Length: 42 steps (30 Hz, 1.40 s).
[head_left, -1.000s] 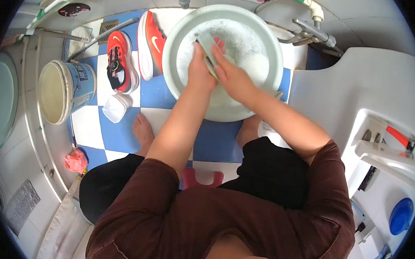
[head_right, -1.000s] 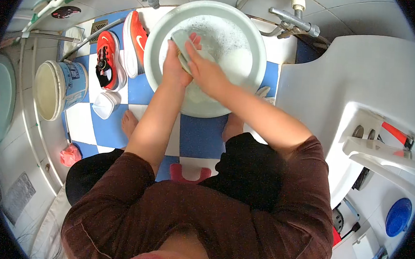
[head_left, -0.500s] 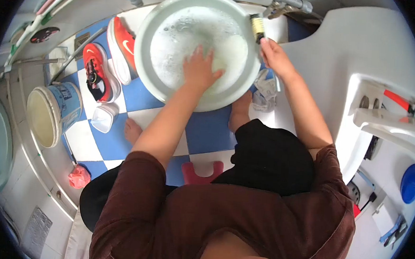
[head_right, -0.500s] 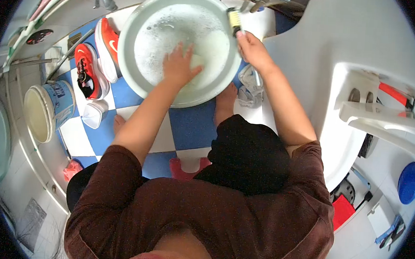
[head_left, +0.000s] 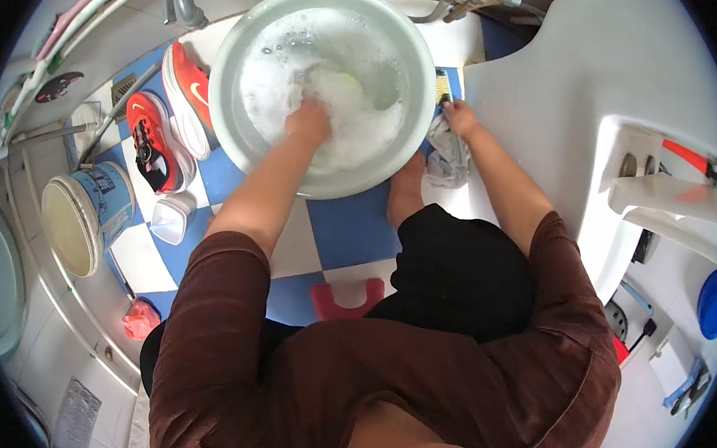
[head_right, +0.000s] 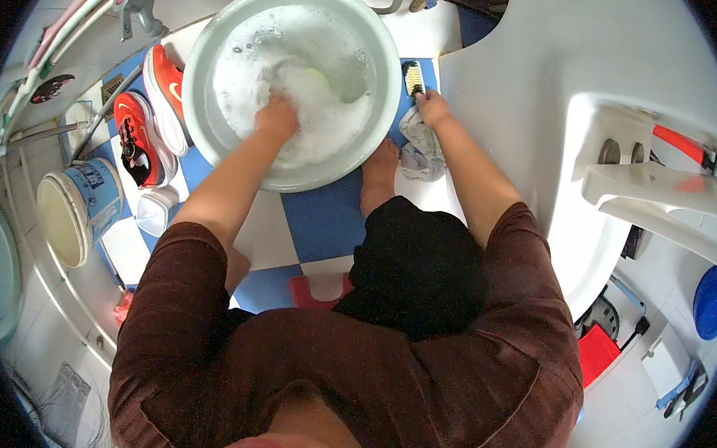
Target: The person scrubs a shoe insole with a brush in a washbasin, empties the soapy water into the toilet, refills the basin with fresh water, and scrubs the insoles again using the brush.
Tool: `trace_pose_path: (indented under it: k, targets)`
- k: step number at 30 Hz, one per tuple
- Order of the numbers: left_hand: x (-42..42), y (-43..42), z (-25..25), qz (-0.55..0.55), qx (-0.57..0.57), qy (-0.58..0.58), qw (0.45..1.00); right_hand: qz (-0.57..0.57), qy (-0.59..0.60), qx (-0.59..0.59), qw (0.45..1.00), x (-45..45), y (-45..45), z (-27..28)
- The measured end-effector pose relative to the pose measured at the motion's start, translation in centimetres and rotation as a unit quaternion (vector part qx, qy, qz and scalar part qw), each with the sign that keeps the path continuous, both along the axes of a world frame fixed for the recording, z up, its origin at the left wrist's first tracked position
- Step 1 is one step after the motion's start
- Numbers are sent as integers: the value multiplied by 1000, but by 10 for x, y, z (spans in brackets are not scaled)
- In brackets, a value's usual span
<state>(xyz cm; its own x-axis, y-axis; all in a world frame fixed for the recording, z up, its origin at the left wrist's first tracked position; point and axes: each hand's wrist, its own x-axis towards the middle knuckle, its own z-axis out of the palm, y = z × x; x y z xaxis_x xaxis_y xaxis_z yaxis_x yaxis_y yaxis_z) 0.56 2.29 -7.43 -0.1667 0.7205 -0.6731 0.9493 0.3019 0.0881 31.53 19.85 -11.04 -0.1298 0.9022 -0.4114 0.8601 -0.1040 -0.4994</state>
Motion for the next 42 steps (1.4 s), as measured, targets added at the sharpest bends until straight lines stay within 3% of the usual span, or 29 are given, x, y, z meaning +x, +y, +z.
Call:
trace_pose_path:
  k: [1,2,4,6,7,8,10,13,15,20,23,26,28,30,32,35,36,38,39,42]
  targets:
    - [-7,19,32,133,-138,-100,976,64,-78,173,980,7,9,-22]
    - [-9,17,25,136,-92,-81,983,125,-152,339,920,10,15,-35]
    - [-8,2,-7,140,-3,-40,989,56,38,258,964,-53,13,73]
    - [8,-18,-55,215,168,-28,962,82,197,141,967,-102,4,118]
    - [13,-23,-67,250,252,-22,934,135,177,81,971,-123,-10,133]
    - [12,-19,-47,234,183,-44,954,189,158,22,969,-144,-22,140]
    - [4,-9,12,196,42,-86,976,344,62,112,930,-168,-45,90]
    - [-30,-8,4,157,-33,-129,979,349,1,-32,937,-199,-63,43]
    - [-45,-8,3,263,43,-75,961,398,-12,-156,904,-215,-58,28]
    - [-82,-3,8,406,162,-47,898,413,-172,7,894,-208,-37,37]
    - [-98,1,0,482,241,-55,840,293,-145,-29,945,-210,7,46]
    - [-95,-1,25,636,362,-268,627,186,11,-91,978,-224,26,88]
    - [-90,-4,66,651,340,-360,576,124,144,-152,970,-225,15,135]
    - [-64,-2,119,671,345,-401,520,141,197,-150,958,-228,-5,156]
    - [-38,-2,138,651,355,-455,493,189,229,-169,940,-232,-26,171]
    - [-10,-10,140,635,351,-555,407,223,285,-201,910,-235,-72,188]
    - [-3,-15,132,629,345,-590,369,238,254,-185,919,-233,-76,187]
    - [0,-30,110,607,311,-631,370,264,190,-150,934,-228,-82,174]
    - [0,-35,105,625,285,-625,372,219,189,-214,933,-225,-76,156]
    - [5,-37,89,671,196,-583,414,85,156,-214,960,-214,-69,100]
